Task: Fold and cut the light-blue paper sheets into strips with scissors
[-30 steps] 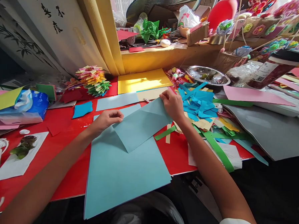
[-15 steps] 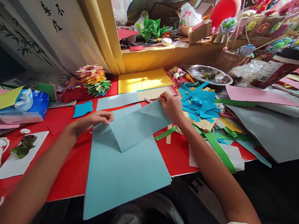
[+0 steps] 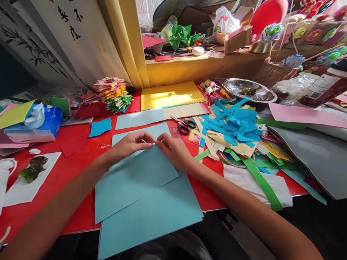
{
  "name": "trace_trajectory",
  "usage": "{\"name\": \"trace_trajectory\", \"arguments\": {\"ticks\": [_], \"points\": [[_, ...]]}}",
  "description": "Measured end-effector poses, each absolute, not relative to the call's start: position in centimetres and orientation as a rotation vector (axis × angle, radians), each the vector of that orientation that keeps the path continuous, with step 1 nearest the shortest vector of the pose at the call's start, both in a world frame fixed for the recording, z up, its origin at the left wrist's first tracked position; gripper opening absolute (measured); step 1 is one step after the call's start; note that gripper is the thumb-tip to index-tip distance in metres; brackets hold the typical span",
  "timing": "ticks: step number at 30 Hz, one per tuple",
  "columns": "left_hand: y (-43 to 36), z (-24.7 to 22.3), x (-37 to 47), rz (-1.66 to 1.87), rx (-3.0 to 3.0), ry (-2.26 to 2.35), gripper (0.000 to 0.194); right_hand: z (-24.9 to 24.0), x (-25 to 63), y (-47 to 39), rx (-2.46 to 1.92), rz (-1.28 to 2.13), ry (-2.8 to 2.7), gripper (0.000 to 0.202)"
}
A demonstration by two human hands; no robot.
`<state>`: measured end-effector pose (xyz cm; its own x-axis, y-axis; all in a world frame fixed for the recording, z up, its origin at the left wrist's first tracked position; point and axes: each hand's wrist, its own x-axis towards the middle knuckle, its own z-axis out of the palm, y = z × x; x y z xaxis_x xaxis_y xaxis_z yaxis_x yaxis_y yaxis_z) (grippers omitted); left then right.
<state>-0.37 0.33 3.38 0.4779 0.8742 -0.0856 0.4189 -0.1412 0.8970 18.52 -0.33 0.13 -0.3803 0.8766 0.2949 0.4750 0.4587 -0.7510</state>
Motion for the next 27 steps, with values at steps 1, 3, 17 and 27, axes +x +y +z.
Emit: {"name": "trace_trajectory", "arguments": {"ticks": [1,3,17,27], "points": [[0.0,3.3,0.2,0.632,1.76,1.108,0.022,0.0,18.4,-0.5,-1.119,0.765,-2.023,0.016],[-0.4,3.1,0.9,0.69,1.768,1.116,0.019,-0.1,18.3,-0.6,-1.112,0.788,-2.013,0.015],[-0.9,2.2,1.9,0.728,1.867,1.242,0.01,0.0,18.3,-0.3,-1.13,0.665,-2.033,0.014],[-0.9,2.4,1.9,0.53,1.902,1.321,0.011,0.5,19.5,0.8,-1.219,0.516,-2.017,0.014]]}}
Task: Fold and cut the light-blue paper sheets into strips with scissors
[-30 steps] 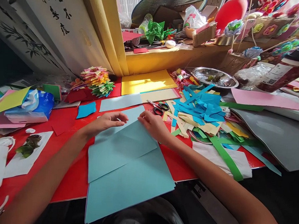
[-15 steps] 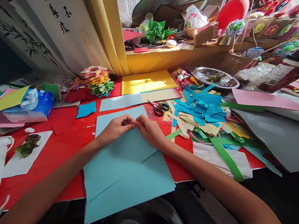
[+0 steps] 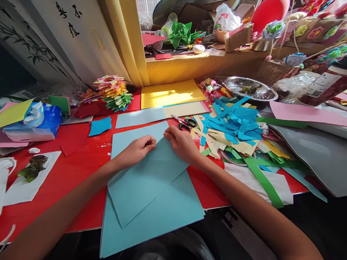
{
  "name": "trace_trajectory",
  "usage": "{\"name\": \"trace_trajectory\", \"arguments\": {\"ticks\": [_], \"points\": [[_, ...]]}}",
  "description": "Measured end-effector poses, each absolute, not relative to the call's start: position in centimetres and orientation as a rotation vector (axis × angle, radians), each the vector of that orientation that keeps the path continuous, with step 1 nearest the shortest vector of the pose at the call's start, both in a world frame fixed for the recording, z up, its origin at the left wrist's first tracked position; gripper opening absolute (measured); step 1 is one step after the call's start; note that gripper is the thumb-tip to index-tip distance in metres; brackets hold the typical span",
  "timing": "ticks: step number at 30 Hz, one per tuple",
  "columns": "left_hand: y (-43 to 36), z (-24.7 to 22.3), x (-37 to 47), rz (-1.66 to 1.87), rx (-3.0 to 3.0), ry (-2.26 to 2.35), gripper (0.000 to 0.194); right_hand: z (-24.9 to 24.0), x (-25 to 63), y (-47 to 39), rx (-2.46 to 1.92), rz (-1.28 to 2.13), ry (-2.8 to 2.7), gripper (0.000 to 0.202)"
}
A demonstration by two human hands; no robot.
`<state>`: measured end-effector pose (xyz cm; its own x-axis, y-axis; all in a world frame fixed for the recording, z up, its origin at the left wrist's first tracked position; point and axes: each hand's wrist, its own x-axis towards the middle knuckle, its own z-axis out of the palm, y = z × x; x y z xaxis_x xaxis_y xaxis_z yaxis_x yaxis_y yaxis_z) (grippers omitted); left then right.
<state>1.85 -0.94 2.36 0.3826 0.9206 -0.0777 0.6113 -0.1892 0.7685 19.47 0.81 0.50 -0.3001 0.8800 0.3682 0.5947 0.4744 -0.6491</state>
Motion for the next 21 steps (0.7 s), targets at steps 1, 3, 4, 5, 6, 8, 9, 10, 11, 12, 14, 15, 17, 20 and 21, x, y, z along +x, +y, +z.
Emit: {"name": "trace_trajectory", "arguments": {"ticks": [1,3,4,5,6,8,9,10,11,12,14,15,17,20,21], "points": [[-0.9,2.4,1.8,0.523,1.904,1.315,0.011,0.6,19.6,1.0,-1.23,0.505,-2.018,0.014],[-0.9,2.5,1.6,0.518,1.915,1.302,0.011,0.7,20.0,1.4,-1.225,0.487,-2.026,0.014],[-0.8,2.5,1.5,0.519,1.926,1.3,0.012,0.7,20.2,1.6,-1.225,0.473,-2.025,0.015],[-0.7,2.4,1.4,0.517,1.94,1.297,0.012,0.8,20.5,1.9,-1.235,0.449,-2.012,0.015],[-0.6,2.3,1.2,0.511,1.955,1.295,0.013,0.8,20.9,2.2,-1.253,0.418,-1.989,0.016],[-0.3,2.1,0.8,0.484,1.977,1.295,0.013,0.9,21.9,3.0,-1.3,0.349,-1.932,0.016],[-0.3,2.0,0.7,0.467,1.981,1.297,0.013,1.0,22.3,3.4,-1.314,0.325,-1.916,0.016],[-0.2,1.9,0.6,0.449,1.982,1.301,0.013,1.1,22.8,3.8,-1.322,0.306,-1.907,0.016],[-0.2,1.8,0.5,0.434,1.984,1.308,0.013,1.1,23.1,4.1,-1.329,0.293,-1.905,0.016],[-0.2,1.7,0.4,0.421,1.987,1.314,0.014,1.2,23.4,4.4,-1.34,0.282,-1.906,0.017],[-0.2,1.7,0.4,0.402,2.001,1.322,0.014,1.3,24.0,4.9,-1.369,0.253,-1.903,0.016],[-0.2,1.8,0.3,0.396,2.013,1.33,0.014,1.3,24.3,5.1,-1.379,0.236,-1.899,0.016],[-0.2,2.1,0.3,0.387,2.035,1.348,0.014,1.3,24.9,5.5,-1.397,0.181,-1.888,0.015],[-0.1,2.5,0.1,0.372,2.06,1.367,0.014,1.3,25.7,6.1,-1.441,0.057,-1.854,0.016],[0.0,2.6,0.1,0.369,2.065,1.366,0.014,1.2,25.9,6.2,-1.462,0.019,-1.846,0.016]]}}
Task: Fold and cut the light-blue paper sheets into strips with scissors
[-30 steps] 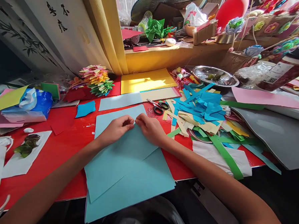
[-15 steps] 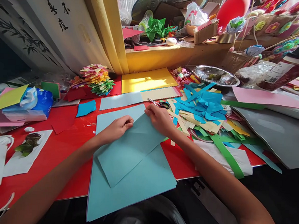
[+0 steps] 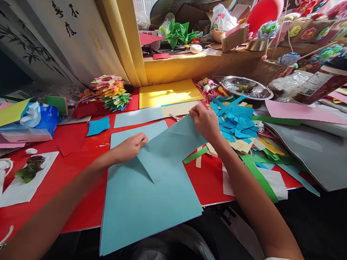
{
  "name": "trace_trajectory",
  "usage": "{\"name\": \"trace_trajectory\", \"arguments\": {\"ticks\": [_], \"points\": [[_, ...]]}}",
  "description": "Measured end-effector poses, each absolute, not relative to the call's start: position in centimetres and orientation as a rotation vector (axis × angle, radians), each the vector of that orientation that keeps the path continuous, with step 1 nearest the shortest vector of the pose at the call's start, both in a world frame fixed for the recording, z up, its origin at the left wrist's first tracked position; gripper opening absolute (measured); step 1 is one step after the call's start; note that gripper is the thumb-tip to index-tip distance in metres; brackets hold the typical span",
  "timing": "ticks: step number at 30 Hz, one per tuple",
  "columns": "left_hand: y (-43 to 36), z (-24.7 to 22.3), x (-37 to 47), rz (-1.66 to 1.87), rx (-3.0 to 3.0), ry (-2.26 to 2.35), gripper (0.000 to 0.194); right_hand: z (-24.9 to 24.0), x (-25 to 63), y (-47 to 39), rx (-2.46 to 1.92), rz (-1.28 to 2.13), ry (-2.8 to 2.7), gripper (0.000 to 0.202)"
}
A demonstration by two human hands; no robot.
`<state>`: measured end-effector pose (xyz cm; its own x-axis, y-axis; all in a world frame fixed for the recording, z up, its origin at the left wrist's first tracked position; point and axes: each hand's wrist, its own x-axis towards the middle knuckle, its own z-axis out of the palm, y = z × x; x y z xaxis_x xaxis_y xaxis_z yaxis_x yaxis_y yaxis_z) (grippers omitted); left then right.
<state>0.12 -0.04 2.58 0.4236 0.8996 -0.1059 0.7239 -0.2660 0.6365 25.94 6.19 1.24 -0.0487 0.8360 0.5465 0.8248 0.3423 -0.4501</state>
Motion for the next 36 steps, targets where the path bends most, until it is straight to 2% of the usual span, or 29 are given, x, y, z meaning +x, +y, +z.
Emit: {"name": "trace_trajectory", "arguments": {"ticks": [11,14,19,26,36], "points": [[0.5,3.8,-2.2,0.222,1.922,1.219,0.019,1.0,28.9,7.2,-1.607,-0.19,-1.767,0.018],[0.9,4.3,-2.8,0.366,1.861,1.13,0.024,1.7,29.4,7.1,-1.5,-0.088,-1.783,0.015],[0.9,3.4,-1.3,0.758,1.948,1.282,0.017,1.5,25.1,4.9,-1.28,0.134,-1.804,0.012],[-1.0,2.8,1.3,0.86,2.244,1.204,0.016,-0.5,19.2,0.7,-1.184,0.504,-2.061,0.015],[-1.6,2.7,2.1,0.872,2.011,1.242,0.01,-0.2,19.1,-0.1,-1.09,0.407,-2.081,0.014]]}}
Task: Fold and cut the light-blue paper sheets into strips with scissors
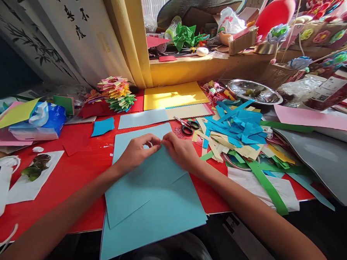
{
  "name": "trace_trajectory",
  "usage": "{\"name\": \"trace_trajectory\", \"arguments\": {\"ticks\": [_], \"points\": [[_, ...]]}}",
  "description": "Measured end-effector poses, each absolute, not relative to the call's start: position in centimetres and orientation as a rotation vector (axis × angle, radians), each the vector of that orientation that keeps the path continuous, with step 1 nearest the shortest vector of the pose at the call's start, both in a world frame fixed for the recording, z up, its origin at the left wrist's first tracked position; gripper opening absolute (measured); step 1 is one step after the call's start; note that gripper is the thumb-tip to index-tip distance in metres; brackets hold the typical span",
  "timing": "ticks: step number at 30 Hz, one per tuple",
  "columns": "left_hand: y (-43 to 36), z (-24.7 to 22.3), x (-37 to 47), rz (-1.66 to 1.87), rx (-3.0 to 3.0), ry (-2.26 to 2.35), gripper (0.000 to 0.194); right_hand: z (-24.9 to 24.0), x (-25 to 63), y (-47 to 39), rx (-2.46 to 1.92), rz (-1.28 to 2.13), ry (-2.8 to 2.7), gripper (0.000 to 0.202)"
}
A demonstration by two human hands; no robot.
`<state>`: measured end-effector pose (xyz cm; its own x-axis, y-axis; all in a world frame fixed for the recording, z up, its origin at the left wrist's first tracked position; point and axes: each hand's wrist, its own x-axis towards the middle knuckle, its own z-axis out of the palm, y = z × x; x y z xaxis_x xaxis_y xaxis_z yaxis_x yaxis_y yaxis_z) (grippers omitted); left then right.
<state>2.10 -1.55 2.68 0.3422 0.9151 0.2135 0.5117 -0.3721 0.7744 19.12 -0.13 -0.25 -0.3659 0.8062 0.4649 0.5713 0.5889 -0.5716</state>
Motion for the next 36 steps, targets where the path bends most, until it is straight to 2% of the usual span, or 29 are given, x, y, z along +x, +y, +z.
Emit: {"name": "trace_trajectory", "arguments": {"ticks": [15,30,36], "points": [[-1.2,2.6,1.6,0.758,1.634,1.273,0.01,0.7,21.2,1.7,-1.193,0.202,-1.992,0.012],[-0.8,3.2,1.0,0.639,1.804,1.282,0.009,2.2,23.7,3.5,-1.304,0.017,-1.967,0.015],[-0.5,2.9,0.6,0.625,1.836,1.333,0.009,2.6,26.9,5.0,-1.351,-0.019,-1.783,0.016]]}}
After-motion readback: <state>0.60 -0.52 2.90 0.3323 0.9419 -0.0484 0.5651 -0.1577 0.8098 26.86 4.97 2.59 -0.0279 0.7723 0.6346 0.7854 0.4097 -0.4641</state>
